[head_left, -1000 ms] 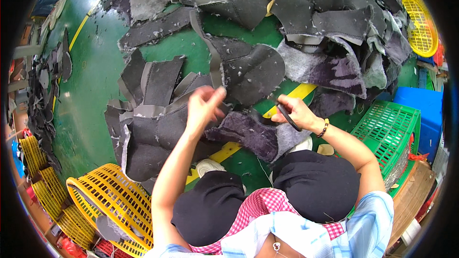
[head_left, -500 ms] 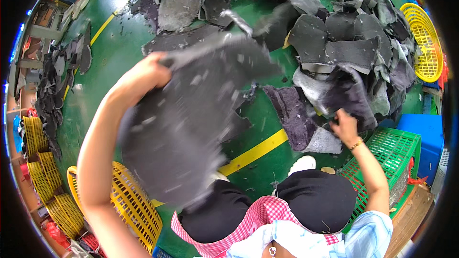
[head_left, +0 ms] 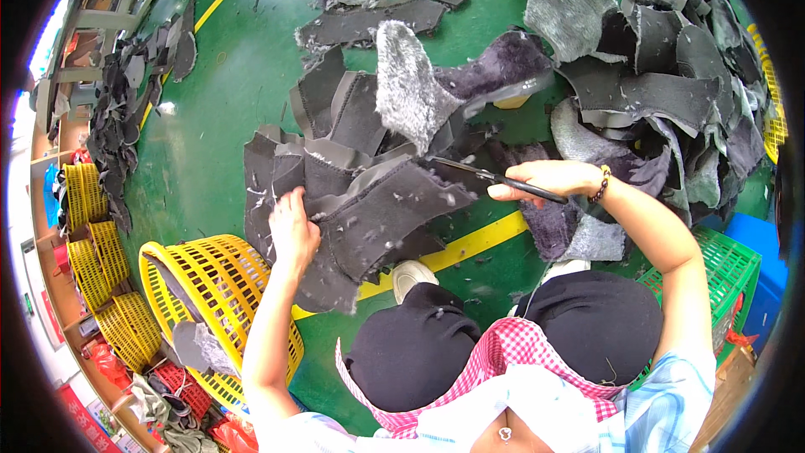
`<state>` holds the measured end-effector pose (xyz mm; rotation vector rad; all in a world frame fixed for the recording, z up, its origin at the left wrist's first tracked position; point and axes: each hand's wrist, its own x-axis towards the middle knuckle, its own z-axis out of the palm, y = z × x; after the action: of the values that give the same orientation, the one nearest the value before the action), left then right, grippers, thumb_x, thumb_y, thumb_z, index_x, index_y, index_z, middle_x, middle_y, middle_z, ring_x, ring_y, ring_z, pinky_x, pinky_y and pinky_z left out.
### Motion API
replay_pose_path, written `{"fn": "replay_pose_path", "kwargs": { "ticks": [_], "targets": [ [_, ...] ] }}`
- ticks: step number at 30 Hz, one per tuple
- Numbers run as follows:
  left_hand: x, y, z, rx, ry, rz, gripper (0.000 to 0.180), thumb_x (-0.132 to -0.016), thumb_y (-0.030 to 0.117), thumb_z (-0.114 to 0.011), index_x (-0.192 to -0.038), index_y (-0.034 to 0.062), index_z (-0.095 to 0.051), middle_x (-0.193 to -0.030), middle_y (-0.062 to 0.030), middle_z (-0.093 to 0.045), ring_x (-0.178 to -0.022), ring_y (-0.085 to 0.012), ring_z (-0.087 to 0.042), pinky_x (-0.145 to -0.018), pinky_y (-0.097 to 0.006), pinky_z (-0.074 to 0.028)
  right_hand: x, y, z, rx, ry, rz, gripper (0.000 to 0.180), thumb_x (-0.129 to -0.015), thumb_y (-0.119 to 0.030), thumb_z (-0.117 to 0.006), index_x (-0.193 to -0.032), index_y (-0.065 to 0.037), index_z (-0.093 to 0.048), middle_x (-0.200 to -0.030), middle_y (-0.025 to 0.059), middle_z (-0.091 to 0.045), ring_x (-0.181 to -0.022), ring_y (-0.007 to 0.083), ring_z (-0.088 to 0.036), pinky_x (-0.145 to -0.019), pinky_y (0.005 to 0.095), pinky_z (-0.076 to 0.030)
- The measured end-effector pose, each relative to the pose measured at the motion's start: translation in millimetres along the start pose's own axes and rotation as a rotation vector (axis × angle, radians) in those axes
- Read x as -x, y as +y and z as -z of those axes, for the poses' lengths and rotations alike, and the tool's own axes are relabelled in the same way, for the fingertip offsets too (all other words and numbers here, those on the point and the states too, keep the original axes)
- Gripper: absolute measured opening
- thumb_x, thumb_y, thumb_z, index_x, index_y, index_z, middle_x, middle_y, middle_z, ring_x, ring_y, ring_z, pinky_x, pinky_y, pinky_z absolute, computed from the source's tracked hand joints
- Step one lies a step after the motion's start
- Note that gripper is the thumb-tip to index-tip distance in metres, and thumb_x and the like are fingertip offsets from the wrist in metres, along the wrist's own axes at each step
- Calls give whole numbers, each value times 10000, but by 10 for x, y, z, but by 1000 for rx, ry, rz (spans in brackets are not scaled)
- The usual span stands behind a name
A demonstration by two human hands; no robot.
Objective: The person trims excess material and linings from large black shoe components using a pair of scissors.
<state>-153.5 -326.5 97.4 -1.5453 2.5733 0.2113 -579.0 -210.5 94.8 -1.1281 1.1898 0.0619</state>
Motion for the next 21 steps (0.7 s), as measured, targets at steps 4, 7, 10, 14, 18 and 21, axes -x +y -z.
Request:
{"fn": "replay_pose_path", "kwargs": {
  "ticks": [4,7,10,14,18,21],
  "targets": [
    [-738,854,471,388,-3,-78,808,-721,349,-738,-1330,-54,-393,-1323,-247,-480,-1250,-354,-457,-1057,-405,-357,-54,-182,-167,44,184,-117,786,-796,-789,-428,-790,-11,-543,-681,91,-525,-640,194,-556,-589,326,-430],
    [-1278,1385,400,275,189,-121,935,-642,449,-810,-1331,-27,-396,-1307,-254,-446,-1251,-370,-421,-1025,-417,-376,-281,-106,-380,35,312,-107,942,-706,-876,-401,-788,46,-580,-801,211,-614,-792,312,-615,-711,398,-461],
    [-1308,1797,655,93,456,-713,806,-622,260,-801,-1320,93,-436,-1354,-122,-424,-1291,-306,-371,-1076,-433,-301,-236,-279,-450,-5,346,-146,1010,-718,-866,-393,-921,103,-594,-911,281,-645,-937,399,-639,-815,430,-483],
    [-1568,1816,413,-424,-87,-769,807,-646,133,-732,-1387,165,-415,-1514,-59,-280,-1433,-253,-167,-1162,-473,-126,-248,-267,-503,-49,373,-121,970,-739,-846,-405,-939,86,-591,-903,259,-644,-897,381,-644,-797,434,-486],
    [-1960,1696,169,-305,-180,-796,262,-738,48,-597,-996,87,-621,-1002,-73,-643,-1066,-257,-580,-989,-436,-396,-330,-94,-523,-72,499,-83,864,-744,-813,-464,-701,45,-564,-689,207,-601,-718,333,-636,-671,426,-474],
    [-1883,1824,232,-77,54,-759,123,-728,78,-601,-847,45,-594,-779,-80,-627,-797,-312,-630,-779,-419,-495,-297,-56,-453,-146,525,-75,816,-760,-771,-510,-604,30,-504,-601,177,-531,-622,275,-567,-597,421,-424]
  ]
}}
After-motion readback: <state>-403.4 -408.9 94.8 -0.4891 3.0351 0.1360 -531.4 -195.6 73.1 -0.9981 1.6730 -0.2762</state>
